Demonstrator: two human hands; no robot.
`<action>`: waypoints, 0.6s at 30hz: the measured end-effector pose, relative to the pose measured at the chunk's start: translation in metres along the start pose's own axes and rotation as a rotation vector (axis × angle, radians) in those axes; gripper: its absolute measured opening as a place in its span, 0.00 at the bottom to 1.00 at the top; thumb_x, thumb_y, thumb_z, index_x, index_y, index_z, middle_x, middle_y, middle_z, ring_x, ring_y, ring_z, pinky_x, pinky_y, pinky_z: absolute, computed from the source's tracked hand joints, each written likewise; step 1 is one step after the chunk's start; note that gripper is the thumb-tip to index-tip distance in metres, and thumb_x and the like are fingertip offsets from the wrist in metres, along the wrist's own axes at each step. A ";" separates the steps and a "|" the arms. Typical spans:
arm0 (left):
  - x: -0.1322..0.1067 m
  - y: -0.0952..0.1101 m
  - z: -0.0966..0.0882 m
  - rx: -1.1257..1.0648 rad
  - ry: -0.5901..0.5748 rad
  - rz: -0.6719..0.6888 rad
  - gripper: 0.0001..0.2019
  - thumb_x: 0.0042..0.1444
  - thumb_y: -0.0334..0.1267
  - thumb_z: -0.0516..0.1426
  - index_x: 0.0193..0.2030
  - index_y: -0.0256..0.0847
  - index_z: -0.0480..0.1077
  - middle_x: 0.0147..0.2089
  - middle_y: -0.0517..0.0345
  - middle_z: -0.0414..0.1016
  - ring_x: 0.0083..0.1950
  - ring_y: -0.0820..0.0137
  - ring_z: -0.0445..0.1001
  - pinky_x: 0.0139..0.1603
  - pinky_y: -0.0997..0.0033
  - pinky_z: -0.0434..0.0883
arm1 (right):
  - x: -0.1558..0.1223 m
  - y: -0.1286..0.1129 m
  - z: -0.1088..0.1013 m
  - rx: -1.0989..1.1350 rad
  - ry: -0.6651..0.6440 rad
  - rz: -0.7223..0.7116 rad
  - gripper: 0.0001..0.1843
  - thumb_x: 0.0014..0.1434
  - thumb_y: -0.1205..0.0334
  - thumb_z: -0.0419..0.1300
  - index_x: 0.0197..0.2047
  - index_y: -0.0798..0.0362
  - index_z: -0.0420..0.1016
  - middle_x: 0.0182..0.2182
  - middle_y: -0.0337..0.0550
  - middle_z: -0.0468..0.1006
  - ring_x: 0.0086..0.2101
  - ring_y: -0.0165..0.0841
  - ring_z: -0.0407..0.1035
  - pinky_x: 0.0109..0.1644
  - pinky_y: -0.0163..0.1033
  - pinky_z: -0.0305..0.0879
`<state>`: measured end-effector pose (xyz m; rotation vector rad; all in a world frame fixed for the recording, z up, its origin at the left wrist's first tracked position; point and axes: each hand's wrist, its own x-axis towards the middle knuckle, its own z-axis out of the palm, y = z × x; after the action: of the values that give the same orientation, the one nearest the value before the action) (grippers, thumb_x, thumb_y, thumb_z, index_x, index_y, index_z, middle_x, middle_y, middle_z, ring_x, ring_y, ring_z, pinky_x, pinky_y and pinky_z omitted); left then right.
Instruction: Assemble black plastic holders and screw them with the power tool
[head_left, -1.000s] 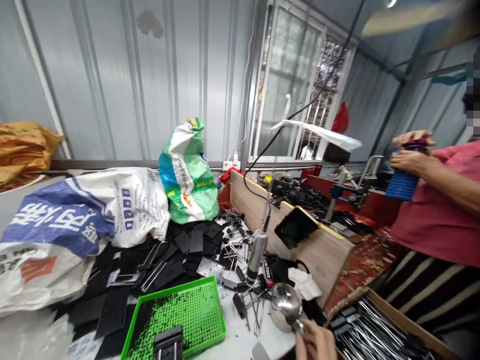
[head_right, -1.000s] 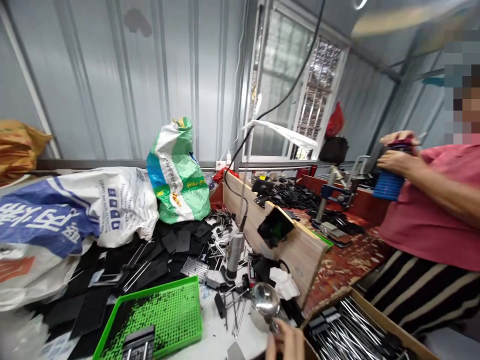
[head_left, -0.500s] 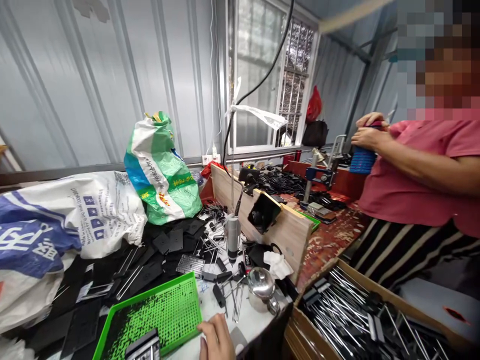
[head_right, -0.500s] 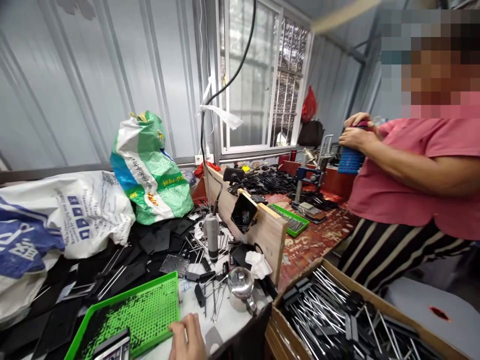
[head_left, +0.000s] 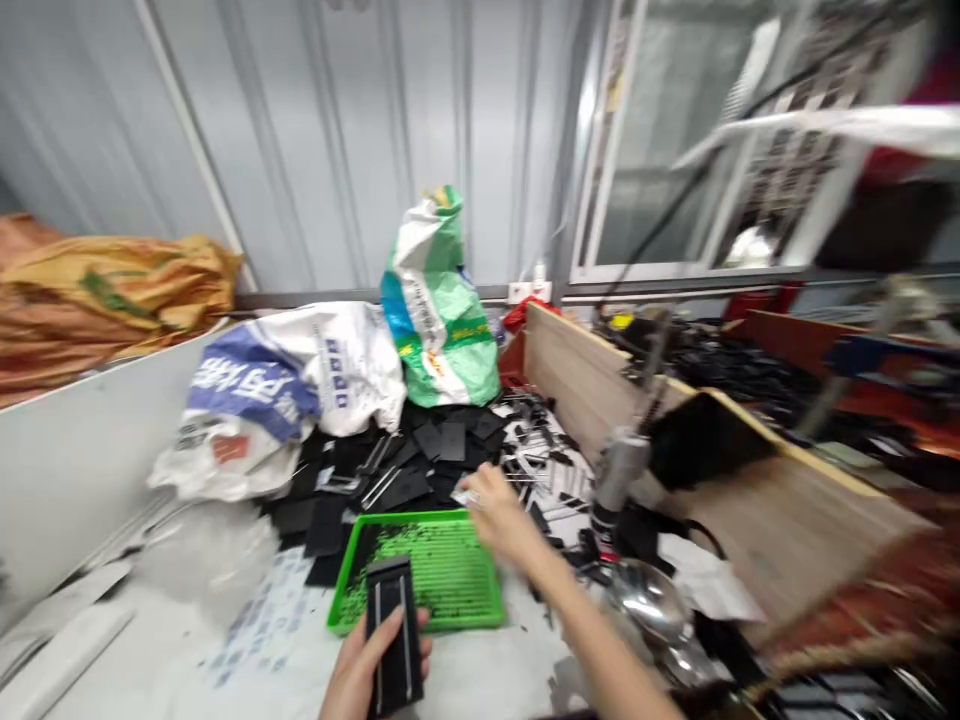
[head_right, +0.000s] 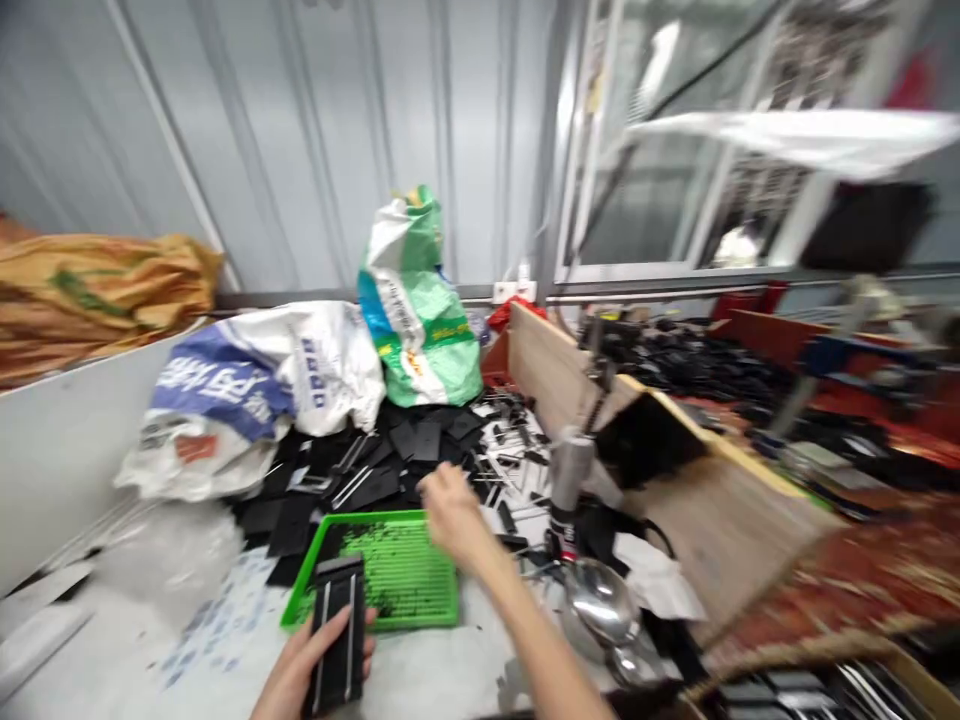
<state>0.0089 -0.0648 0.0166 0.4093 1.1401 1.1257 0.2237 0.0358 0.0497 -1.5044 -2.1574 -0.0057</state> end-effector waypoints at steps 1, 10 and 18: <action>0.001 0.004 0.000 -0.036 -0.019 0.011 0.24 0.40 0.42 0.71 0.42 0.36 0.70 0.36 0.46 0.81 0.27 0.64 0.77 0.28 0.66 0.74 | 0.020 0.021 -0.006 -0.005 -0.031 0.036 0.12 0.59 0.74 0.55 0.45 0.55 0.73 0.42 0.48 0.71 0.45 0.37 0.66 0.51 0.41 0.64; 0.032 0.010 0.010 -0.132 -0.182 0.048 0.20 0.51 0.50 0.64 0.41 0.39 0.65 0.32 0.51 0.79 0.26 0.67 0.75 0.26 0.68 0.72 | 0.155 0.101 0.035 -0.266 -0.196 0.433 0.18 0.64 0.56 0.59 0.54 0.55 0.69 0.54 0.49 0.70 0.50 0.41 0.68 0.53 0.52 0.68; 0.047 0.033 -0.008 -0.219 -0.221 0.053 0.19 0.51 0.42 0.64 0.46 0.39 0.64 0.36 0.52 0.79 0.30 0.65 0.78 0.30 0.68 0.73 | 0.157 0.107 0.068 -0.240 -0.248 0.621 0.16 0.66 0.56 0.57 0.55 0.52 0.69 0.57 0.50 0.68 0.52 0.40 0.67 0.56 0.52 0.66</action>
<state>-0.0154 -0.0120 0.0139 0.3837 0.8081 1.2054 0.2501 0.2342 0.0244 -2.3680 -1.8174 0.1470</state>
